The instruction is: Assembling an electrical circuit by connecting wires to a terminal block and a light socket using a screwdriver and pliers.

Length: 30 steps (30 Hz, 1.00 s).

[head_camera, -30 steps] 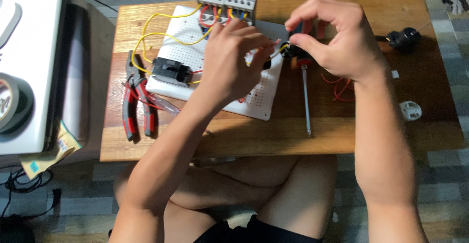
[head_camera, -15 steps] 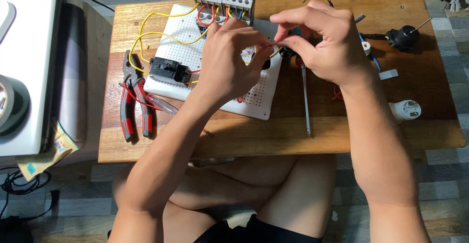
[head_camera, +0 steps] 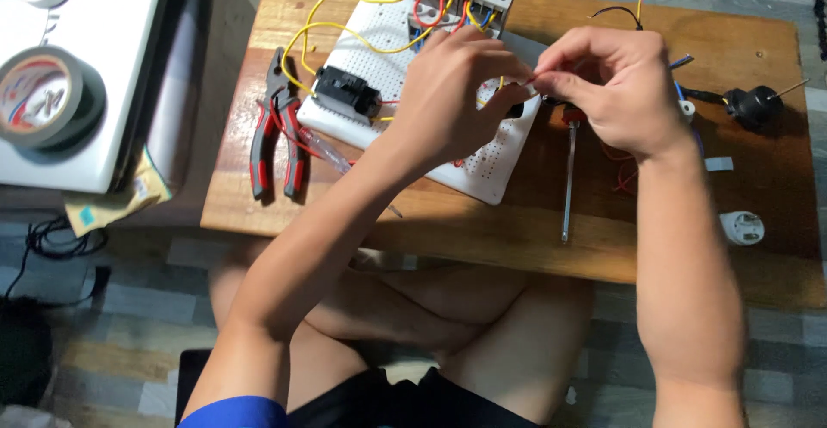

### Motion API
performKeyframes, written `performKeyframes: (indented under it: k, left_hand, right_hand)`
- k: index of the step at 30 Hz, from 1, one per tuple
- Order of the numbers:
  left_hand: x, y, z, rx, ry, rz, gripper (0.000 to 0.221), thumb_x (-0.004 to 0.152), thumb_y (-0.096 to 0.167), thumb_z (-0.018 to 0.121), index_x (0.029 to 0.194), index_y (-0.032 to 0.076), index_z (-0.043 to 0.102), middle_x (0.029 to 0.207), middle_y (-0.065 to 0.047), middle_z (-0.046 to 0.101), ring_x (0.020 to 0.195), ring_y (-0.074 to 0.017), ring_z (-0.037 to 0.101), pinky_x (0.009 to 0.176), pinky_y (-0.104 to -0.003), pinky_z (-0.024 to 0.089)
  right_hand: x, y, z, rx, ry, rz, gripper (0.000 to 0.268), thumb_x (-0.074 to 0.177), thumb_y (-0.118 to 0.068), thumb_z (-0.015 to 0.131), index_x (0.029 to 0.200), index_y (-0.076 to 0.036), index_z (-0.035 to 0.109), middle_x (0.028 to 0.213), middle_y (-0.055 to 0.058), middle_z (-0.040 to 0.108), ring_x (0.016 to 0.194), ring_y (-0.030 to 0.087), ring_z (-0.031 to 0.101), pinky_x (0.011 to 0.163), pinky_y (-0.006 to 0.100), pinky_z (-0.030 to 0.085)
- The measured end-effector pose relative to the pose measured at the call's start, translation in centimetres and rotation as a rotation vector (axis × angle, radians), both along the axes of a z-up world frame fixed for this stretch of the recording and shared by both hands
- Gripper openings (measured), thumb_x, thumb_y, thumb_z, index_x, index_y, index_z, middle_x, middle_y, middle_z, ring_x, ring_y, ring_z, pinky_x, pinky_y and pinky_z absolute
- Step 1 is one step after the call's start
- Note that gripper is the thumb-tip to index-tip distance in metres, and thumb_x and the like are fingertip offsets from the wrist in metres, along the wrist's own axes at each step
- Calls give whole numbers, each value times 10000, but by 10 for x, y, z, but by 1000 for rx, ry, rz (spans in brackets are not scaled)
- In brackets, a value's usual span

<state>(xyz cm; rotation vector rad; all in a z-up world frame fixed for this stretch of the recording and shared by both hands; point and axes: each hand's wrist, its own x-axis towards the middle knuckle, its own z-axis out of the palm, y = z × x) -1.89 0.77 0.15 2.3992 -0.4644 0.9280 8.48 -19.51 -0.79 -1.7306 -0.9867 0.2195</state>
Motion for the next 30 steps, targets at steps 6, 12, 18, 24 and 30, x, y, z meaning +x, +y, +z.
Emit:
performKeyframes:
  k: [6, 12, 18, 24, 30]
  left_hand:
    - [-129, 46, 12, -159, -31, 356, 556, 753, -42, 802, 1269, -55, 593, 1330, -216, 639, 1218, -381, 626, 1054, -447, 504]
    - [-169, 88, -25, 37, 313, 718, 855, 817, 371, 896, 1407, -136, 540, 1211, -265, 658, 1038, -388, 602, 913, -441, 488]
    - [-146, 120, -32, 101, 587, 756, 1026, 770, 461, 863, 1519, -89, 429, 1113, -252, 617, 948, -398, 618, 800, -454, 523]
    - [-143, 134, -27, 201, 747, 872, 692, 734, 400, 745, 1160, -125, 601, 955, -293, 616, 809, -450, 629, 750, -492, 536]
    - [-156, 136, -18, 100, 849, 903, 446, 903, 319, 568, 1137, -53, 646, 1033, -301, 623, 875, -474, 628, 800, -544, 513]
  right_hand:
    - [-9, 13, -3, 148, 157, 81, 122, 1022, 57, 667, 1091, -2, 586, 1113, 127, 716, 922, 120, 658, 830, 195, 524]
    - [-19, 28, -16, 328, 51, -89, 189, 1020, 159, 688, 1165, 135, 569, 989, 224, 722, 809, 207, 699, 698, 223, 552]
    - [-26, 40, -27, 440, 110, -220, 194, 941, 162, 703, 1128, 155, 652, 969, 226, 756, 722, 193, 728, 596, 214, 581]
    - [-31, 44, -32, 457, 242, -222, 325, 962, 60, 710, 1281, 66, 650, 1096, 169, 765, 778, 104, 676, 599, 176, 544]
    - [-30, 49, -39, 435, 91, -252, 380, 972, 81, 726, 1337, 45, 628, 1048, 136, 766, 696, 62, 568, 524, 171, 518]
